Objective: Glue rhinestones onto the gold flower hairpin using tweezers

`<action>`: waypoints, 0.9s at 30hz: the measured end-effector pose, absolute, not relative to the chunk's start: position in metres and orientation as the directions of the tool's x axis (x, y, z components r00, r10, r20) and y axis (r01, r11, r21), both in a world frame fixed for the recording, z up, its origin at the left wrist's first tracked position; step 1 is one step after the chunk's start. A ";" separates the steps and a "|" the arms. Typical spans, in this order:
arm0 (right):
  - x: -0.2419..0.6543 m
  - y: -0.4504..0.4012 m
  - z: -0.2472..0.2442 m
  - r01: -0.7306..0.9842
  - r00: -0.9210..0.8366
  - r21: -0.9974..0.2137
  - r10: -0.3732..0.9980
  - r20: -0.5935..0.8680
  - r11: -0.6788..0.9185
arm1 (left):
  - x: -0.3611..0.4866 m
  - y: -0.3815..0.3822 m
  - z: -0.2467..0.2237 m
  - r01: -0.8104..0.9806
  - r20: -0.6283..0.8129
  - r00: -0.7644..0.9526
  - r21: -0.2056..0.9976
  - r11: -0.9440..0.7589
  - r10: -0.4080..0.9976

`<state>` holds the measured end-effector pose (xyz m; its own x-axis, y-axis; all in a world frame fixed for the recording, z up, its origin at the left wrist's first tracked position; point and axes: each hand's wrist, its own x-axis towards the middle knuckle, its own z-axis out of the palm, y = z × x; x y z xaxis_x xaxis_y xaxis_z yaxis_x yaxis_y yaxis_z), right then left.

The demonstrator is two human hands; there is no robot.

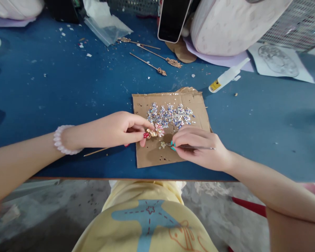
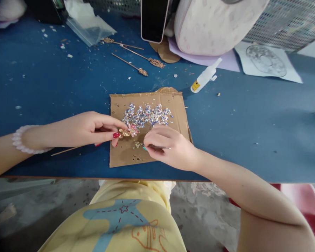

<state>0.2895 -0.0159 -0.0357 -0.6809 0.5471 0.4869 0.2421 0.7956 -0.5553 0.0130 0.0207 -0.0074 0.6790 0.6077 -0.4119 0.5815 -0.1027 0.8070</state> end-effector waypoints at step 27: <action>0.293 -0.016 -0.034 0.260 -0.673 -0.580 0.576 0.465 0.772 | 0.013 0.021 -0.006 0.591 -0.413 0.682 0.797 -0.123 0.604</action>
<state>0.2929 -0.0156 -0.0336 -0.6726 0.5759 0.4647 0.2600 0.7719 -0.5802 0.0134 0.0208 -0.0062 0.6821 0.6036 -0.4128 0.5914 -0.1234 0.7969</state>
